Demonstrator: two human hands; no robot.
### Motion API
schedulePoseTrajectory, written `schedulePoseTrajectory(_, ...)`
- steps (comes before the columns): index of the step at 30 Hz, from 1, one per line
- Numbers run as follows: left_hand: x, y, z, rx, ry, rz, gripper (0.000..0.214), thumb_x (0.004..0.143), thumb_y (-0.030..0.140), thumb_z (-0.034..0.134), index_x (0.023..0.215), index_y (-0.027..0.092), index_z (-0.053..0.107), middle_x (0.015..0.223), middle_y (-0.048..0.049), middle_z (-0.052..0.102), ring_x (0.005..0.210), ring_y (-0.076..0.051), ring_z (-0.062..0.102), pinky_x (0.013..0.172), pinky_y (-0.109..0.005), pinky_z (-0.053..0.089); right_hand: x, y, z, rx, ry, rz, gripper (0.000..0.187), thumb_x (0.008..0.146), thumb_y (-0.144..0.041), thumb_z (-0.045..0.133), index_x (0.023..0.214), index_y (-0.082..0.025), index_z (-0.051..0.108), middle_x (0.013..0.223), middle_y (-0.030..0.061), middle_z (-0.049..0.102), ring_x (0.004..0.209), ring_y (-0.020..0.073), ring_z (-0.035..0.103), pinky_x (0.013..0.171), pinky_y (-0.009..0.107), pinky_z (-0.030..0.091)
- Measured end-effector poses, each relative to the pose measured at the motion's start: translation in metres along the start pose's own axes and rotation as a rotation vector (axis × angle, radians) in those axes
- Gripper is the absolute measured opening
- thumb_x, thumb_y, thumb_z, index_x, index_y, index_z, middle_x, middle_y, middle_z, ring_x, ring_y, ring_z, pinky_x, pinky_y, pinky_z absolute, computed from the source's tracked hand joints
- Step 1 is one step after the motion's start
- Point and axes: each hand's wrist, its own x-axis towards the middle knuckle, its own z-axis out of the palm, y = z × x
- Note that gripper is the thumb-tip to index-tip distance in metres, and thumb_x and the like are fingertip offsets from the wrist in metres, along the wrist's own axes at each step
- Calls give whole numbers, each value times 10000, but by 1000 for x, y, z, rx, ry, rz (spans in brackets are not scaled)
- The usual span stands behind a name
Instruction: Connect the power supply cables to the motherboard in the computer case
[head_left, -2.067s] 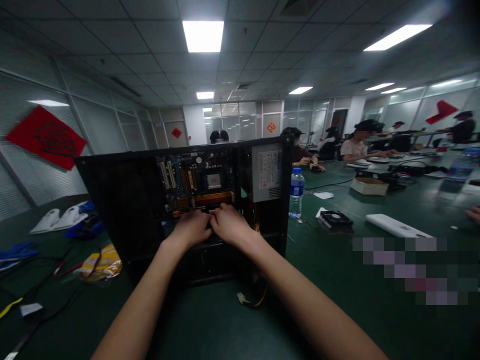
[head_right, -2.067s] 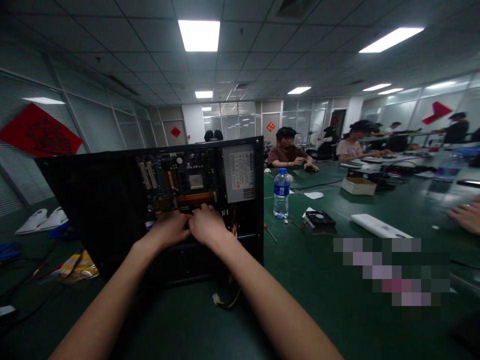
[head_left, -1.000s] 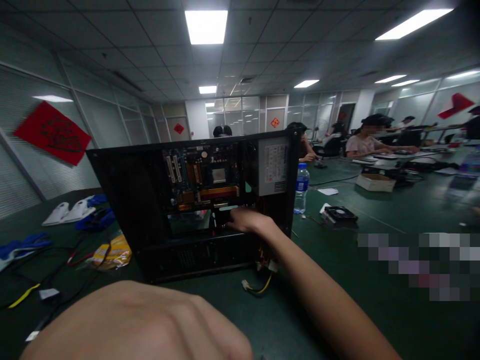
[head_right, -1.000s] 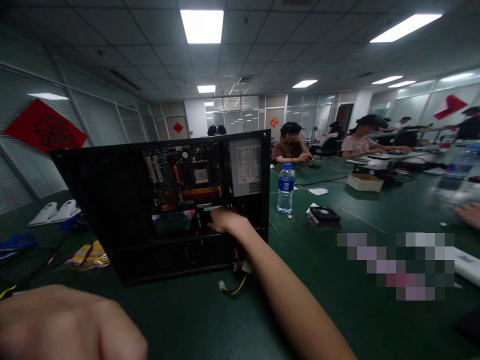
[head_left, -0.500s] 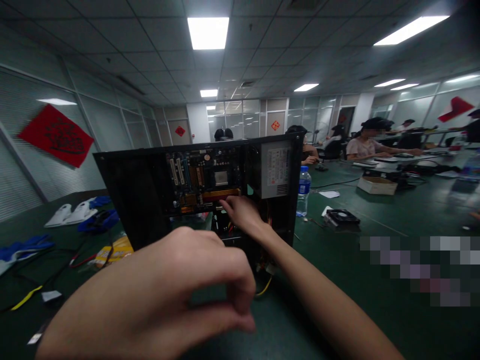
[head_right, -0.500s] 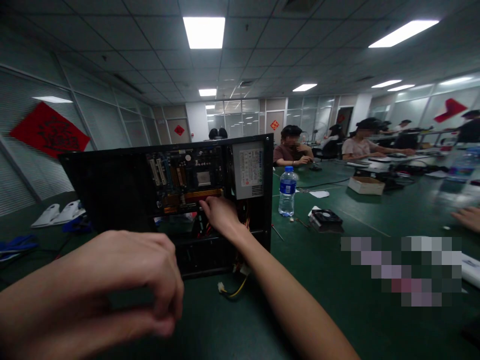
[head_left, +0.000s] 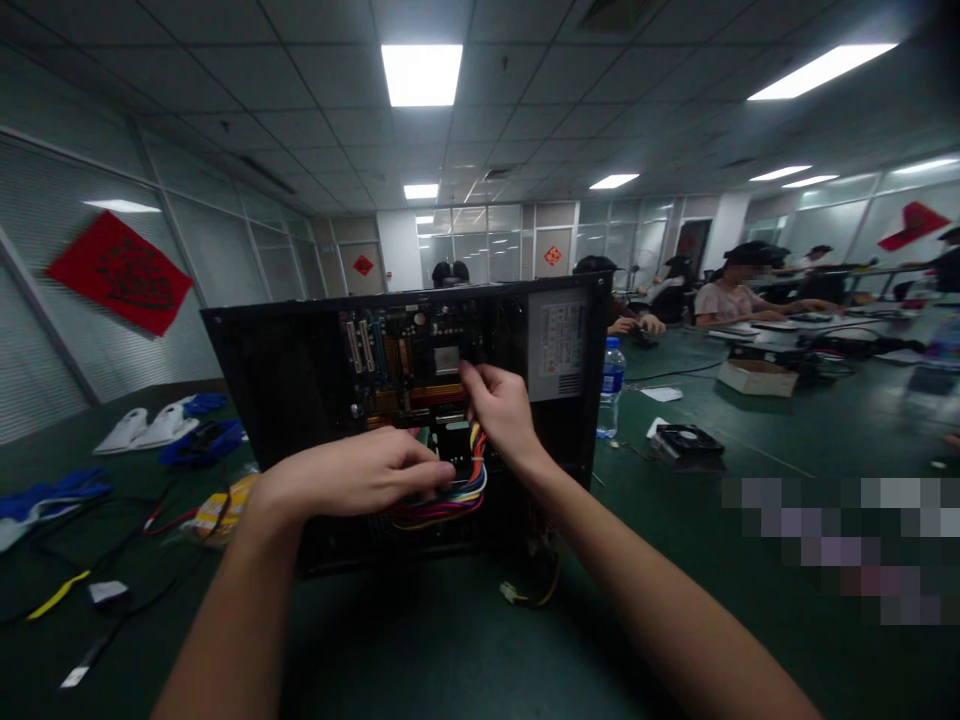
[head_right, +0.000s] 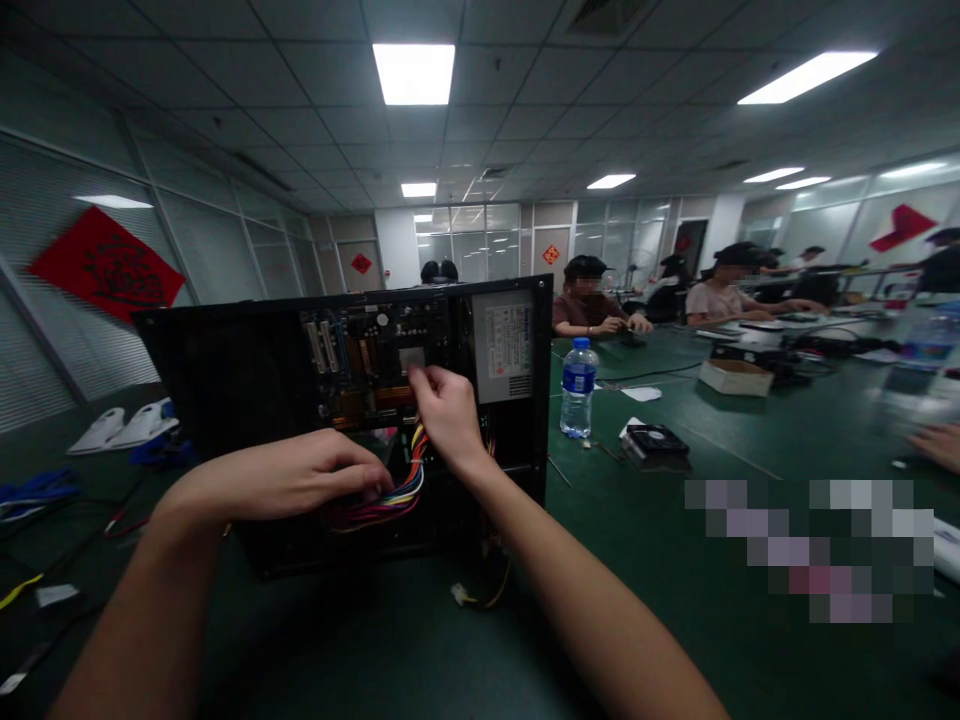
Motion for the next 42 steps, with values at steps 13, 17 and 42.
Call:
schedulePoseTrajectory(13, -37, 2, -13, -35, -10, -247, 356, 888, 498, 565, 842, 193, 743, 640, -5, 632, 544, -146, 552, 445, -201, 352, -26, -75, -25, -326, -978, -349, 379, 1014, -473, 485, 951, -167, 701, 786, 9, 661, 691, 137, 583, 627, 221, 381)
schedulePoseTrajectory(17, -59, 8, -20, -61, -23, -119, 281, 882, 484, 627, 989, 270, 775, 847, -11, 739, 736, -186, 668, 590, -196, 477, -27, -88, -35, -289, -1246, -239, 387, 934, -507, 610, 786, -151, 639, 608, -24, 572, 527, 109, 533, 503, 210, 342)
schedulePoseTrajectory(42, -27, 46, -8, -704, 749, 407, 349, 989, 431, 551, 1246, 253, 705, 1117, -26, 726, 1006, -219, 670, 892, -294, 544, -23, -108, -15, 463, -175, -198, 531, 975, -628, 458, 704, -201, 618, 517, -12, 572, 425, 119, 540, 370, 217, 377)
